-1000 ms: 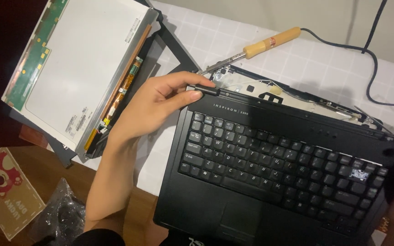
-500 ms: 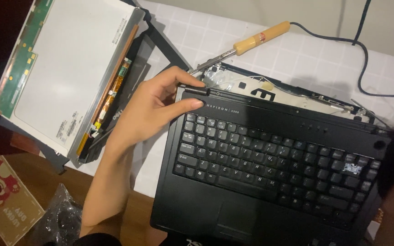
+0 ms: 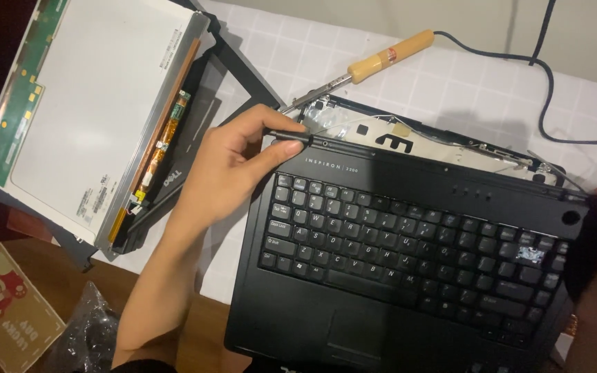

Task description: Aligning and snapping a plastic bezel/hinge cover onto a laptop chassis during a repair.

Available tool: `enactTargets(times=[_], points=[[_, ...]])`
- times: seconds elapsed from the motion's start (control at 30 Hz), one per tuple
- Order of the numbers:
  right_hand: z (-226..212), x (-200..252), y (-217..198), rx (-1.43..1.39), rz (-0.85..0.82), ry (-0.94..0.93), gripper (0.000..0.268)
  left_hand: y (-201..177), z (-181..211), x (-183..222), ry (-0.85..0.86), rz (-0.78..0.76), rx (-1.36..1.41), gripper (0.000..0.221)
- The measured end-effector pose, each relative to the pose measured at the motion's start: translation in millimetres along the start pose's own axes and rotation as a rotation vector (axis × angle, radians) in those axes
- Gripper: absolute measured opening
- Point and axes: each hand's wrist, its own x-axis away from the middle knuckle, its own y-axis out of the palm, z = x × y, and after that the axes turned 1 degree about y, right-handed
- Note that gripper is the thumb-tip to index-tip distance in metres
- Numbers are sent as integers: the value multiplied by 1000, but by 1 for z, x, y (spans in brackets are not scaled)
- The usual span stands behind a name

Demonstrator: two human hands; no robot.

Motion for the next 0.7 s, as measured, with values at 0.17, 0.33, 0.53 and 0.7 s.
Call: enactTargets(times=[0.17,0.33,0.53,0.7], points=[[19,-5,-3,-322,18,114,27,4,-2,0,-12,28,21,16],[26,-7,-6,-401,-67,101,32,6,-2,-1,-1,64,32,18],[12,2,0,-366,31,83,25,6,1,-1,-4,87,71,15],[0,6,2,-321,50,114,27,14,6,1,-51,161,71,15]])
